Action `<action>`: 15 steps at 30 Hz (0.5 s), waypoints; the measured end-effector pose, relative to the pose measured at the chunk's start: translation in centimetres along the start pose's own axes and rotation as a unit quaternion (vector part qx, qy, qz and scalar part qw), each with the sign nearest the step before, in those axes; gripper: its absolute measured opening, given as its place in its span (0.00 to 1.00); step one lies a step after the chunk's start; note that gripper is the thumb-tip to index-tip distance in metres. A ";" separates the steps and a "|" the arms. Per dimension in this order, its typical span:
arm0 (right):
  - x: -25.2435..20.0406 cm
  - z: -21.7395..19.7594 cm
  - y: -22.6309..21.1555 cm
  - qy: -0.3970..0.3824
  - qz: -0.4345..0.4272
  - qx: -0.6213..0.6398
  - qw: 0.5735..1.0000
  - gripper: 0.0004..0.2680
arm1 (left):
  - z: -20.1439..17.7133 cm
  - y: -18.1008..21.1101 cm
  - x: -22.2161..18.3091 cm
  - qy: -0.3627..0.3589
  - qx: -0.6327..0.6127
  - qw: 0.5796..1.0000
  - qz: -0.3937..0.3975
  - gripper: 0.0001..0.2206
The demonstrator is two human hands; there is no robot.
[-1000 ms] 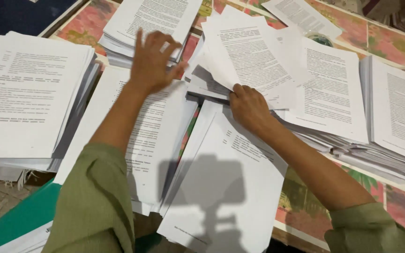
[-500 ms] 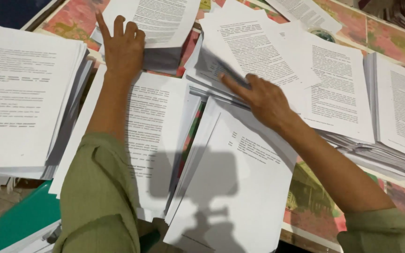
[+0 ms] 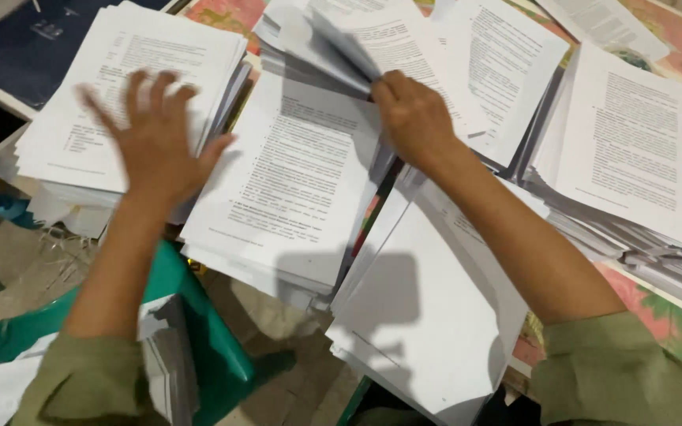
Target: Collating printed sheets from multiple piles into organized stacks on a table
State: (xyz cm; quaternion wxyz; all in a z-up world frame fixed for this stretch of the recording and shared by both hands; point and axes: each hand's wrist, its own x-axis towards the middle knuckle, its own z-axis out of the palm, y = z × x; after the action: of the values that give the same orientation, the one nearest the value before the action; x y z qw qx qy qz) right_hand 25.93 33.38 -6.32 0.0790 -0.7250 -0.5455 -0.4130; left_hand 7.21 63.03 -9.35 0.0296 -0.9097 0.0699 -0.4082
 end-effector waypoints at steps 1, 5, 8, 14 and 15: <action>0.0 -1.0 0.2 -0.051 0.034 0.009 0.998 0.15 | -0.7 -3.3 -4.3 -0.121 0.083 0.984 -0.101 0.30; 1.1 -5.2 0.0 -0.229 0.064 0.074 0.968 0.37 | -7.0 -6.8 -14.5 -0.204 0.092 0.958 -0.177 0.45; 1.1 -4.8 -1.2 -0.283 -0.012 0.036 0.958 0.26 | -6.9 -7.5 -18.5 -0.161 0.260 0.951 -0.046 0.41; -0.6 -3.1 1.3 -0.124 0.015 -0.070 0.990 0.12 | -7.6 -4.0 -11.9 0.047 0.150 0.985 -0.075 0.01; 0.9 -4.0 0.8 -0.124 0.015 -0.071 0.990 0.12 | -7.6 -2.0 -10.0 0.047 0.149 0.985 -0.075 0.01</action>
State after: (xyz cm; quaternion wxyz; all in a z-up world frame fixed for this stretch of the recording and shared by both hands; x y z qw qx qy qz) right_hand 24.60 31.42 -2.87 -0.0351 -0.7828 -0.5091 -0.3562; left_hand -4.82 66.56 -11.40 0.1314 -0.8773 -0.0587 -0.4578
